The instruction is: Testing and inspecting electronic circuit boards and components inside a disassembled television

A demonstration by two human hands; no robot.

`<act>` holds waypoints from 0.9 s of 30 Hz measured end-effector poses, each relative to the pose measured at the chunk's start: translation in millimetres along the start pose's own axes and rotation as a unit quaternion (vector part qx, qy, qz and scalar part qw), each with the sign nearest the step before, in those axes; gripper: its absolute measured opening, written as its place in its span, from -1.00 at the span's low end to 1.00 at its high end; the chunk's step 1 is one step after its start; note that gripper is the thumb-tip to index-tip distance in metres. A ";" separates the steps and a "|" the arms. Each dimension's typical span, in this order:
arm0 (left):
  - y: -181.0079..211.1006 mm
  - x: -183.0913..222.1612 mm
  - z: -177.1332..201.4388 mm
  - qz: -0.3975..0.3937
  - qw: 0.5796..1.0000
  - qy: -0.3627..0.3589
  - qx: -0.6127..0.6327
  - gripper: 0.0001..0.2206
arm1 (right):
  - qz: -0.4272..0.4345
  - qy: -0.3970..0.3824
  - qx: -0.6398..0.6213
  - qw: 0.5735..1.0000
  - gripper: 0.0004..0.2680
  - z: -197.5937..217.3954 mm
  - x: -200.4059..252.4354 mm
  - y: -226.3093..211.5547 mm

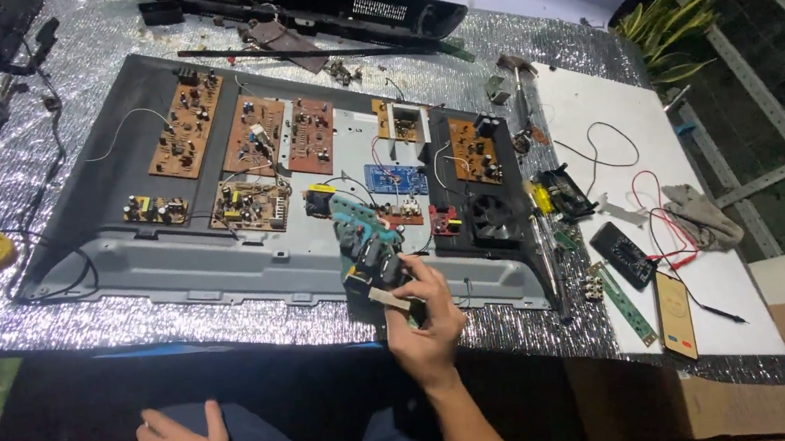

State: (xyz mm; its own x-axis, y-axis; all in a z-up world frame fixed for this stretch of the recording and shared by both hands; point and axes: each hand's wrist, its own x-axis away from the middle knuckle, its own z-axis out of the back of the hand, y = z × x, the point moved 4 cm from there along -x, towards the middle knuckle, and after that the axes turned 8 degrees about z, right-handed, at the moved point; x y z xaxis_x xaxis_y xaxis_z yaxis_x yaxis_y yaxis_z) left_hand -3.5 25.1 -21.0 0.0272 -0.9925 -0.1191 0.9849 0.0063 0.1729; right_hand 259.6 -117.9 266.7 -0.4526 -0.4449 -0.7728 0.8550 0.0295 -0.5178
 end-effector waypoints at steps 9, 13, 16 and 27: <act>-4.9 29.4 34.2 -0.017 0.915 -0.022 0.403 -0.54 | 0.057 0.030 0.000 0.998 -0.69 -1.6 16.4 -16.3; 37.2 38.2 114.2 0.000 0.805 -0.213 0.554 -0.46 | 0.074 0.025 -0.017 0.997 -0.72 -7.2 39.9 -36.9; 65.1 50.3 124.1 -0.101 0.616 -0.306 0.719 -0.31 | 0.094 -0.002 -0.075 0.993 -0.69 -16.3 59.5 -52.6; 25.3 45.7 119.8 0.126 0.597 -0.292 0.737 -0.61 | 0.020 -0.377 -0.305 0.874 -0.78 -11.4 0.2 -61.3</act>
State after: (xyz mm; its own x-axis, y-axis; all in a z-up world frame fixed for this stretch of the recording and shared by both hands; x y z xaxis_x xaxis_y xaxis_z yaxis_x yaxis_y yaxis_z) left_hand 2.1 -34.7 95.0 -0.3446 -0.8590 0.3787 -0.2689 0.4768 0.8368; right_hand 204.2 -109.6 294.1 0.0673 -0.8895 -0.4519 0.4690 0.4280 -0.7726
